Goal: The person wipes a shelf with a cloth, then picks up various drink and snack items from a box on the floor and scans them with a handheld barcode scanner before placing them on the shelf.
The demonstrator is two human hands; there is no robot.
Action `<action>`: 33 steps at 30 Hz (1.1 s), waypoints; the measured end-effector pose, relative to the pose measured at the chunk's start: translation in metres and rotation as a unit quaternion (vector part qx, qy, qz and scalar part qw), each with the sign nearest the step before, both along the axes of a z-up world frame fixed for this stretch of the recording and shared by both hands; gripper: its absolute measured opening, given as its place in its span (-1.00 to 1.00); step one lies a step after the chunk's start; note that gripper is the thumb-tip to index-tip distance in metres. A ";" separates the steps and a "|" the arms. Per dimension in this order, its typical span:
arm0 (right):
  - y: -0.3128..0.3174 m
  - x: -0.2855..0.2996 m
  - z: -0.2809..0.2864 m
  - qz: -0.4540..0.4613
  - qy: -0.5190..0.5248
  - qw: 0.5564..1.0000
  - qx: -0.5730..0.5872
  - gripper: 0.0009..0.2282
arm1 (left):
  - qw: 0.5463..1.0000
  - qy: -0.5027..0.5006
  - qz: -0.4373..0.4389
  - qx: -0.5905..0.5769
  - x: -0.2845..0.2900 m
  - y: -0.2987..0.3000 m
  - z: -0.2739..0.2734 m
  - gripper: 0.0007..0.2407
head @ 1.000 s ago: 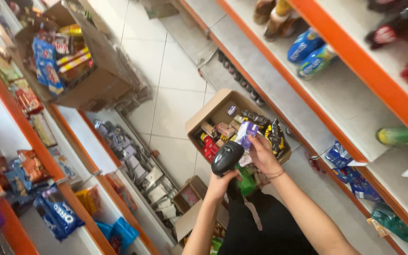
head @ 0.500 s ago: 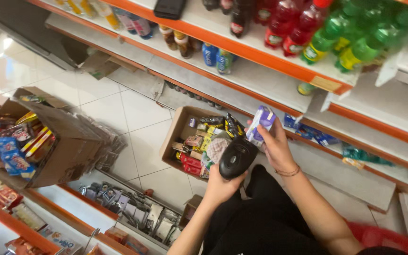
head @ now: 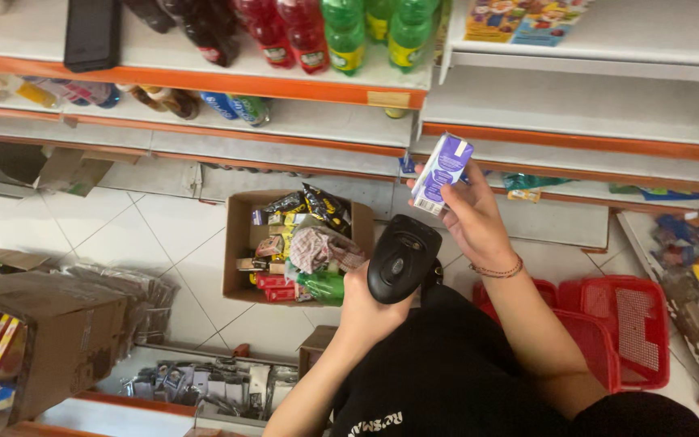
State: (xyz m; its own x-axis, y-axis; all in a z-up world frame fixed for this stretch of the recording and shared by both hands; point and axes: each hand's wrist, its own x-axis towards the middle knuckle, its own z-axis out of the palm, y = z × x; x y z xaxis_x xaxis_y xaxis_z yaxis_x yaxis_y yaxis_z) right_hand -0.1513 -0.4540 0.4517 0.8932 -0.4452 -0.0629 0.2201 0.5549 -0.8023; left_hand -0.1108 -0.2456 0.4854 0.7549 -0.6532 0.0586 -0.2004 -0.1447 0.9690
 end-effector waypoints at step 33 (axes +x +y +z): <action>-0.177 -0.018 0.032 -0.362 0.001 0.758 -0.543 -0.55 | 0.982 0.020 0.023 -0.189 0.027 -0.194 -0.012 -0.81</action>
